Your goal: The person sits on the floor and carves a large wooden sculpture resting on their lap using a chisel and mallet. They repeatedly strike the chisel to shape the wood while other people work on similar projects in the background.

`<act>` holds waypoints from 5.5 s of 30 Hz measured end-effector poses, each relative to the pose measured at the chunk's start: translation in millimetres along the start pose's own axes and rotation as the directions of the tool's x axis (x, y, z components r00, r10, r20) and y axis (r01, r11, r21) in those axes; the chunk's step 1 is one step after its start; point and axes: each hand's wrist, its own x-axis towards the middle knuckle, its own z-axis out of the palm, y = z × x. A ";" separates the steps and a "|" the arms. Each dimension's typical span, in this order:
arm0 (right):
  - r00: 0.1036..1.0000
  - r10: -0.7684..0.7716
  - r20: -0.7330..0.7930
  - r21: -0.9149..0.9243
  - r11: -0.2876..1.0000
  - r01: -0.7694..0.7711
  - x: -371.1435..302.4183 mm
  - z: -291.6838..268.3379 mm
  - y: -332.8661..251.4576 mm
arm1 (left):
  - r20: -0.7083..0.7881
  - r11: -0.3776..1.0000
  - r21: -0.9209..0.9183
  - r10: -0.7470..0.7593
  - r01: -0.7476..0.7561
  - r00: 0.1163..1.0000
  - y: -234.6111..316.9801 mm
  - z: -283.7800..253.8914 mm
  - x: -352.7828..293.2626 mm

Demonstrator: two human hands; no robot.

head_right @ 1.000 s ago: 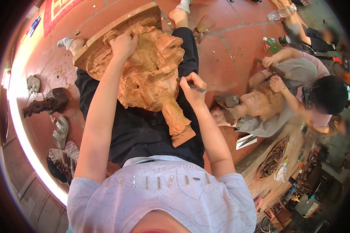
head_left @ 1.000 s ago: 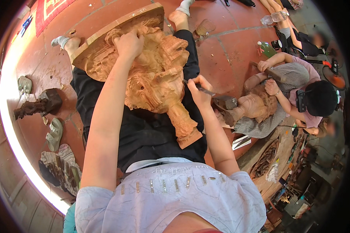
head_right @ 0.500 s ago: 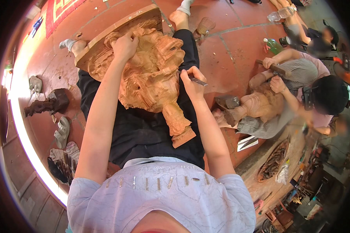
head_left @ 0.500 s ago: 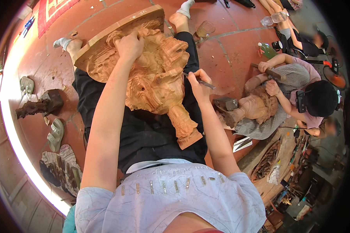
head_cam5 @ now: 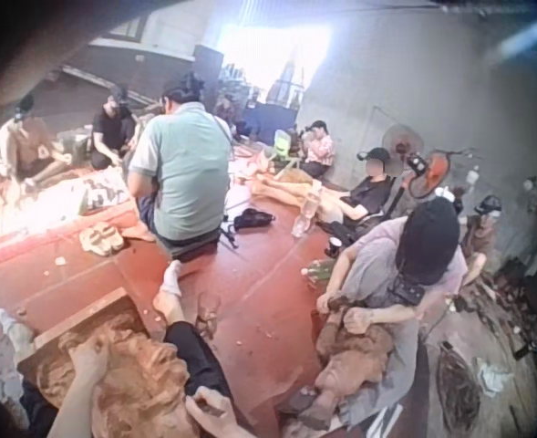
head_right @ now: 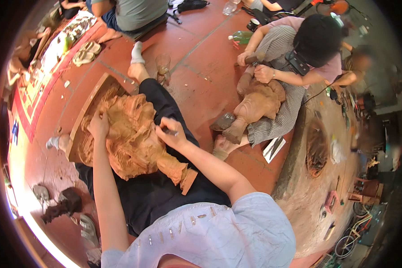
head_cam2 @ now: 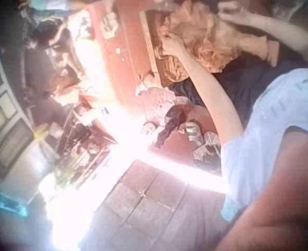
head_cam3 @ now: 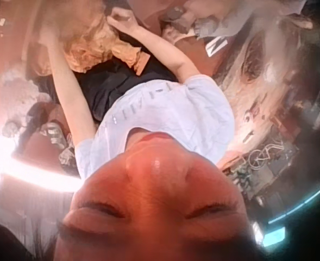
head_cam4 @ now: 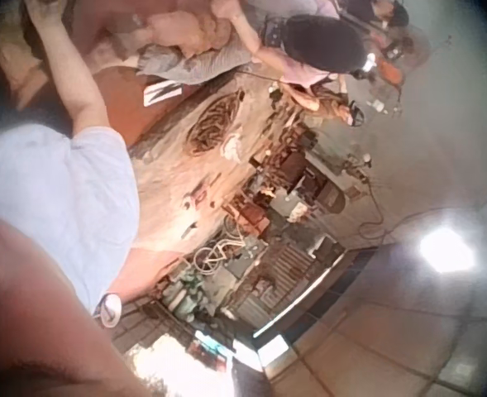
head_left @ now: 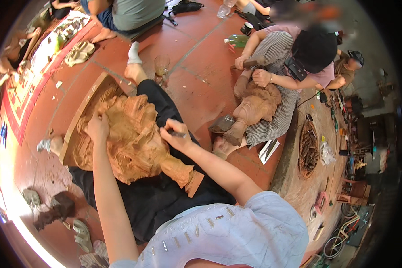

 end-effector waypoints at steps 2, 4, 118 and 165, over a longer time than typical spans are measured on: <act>0.999 -0.028 -0.025 -0.096 0.995 0.026 -10.5 -6.8 0.8 | -0.003 1.000 -0.013 0.009 -0.009 1.000 4.5 -1.7 -4.3; 0.999 0.042 0.022 -0.029 0.999 -0.041 -6.7 -12.1 0.9 | -0.002 0.999 -0.035 0.002 -0.002 1.000 3.9 -1.0 -4.4; 0.988 0.097 0.124 0.285 0.950 -0.129 11.7 10.0 20.6 | -0.064 0.998 -0.056 -0.026 0.022 0.998 -2.8 -5.4 -9.4; 0.936 0.339 0.093 0.463 0.817 -0.342 7.3 11.1 15.1 | -0.124 0.997 -0.077 -0.019 0.009 0.992 -0.9 -3.5 -12.4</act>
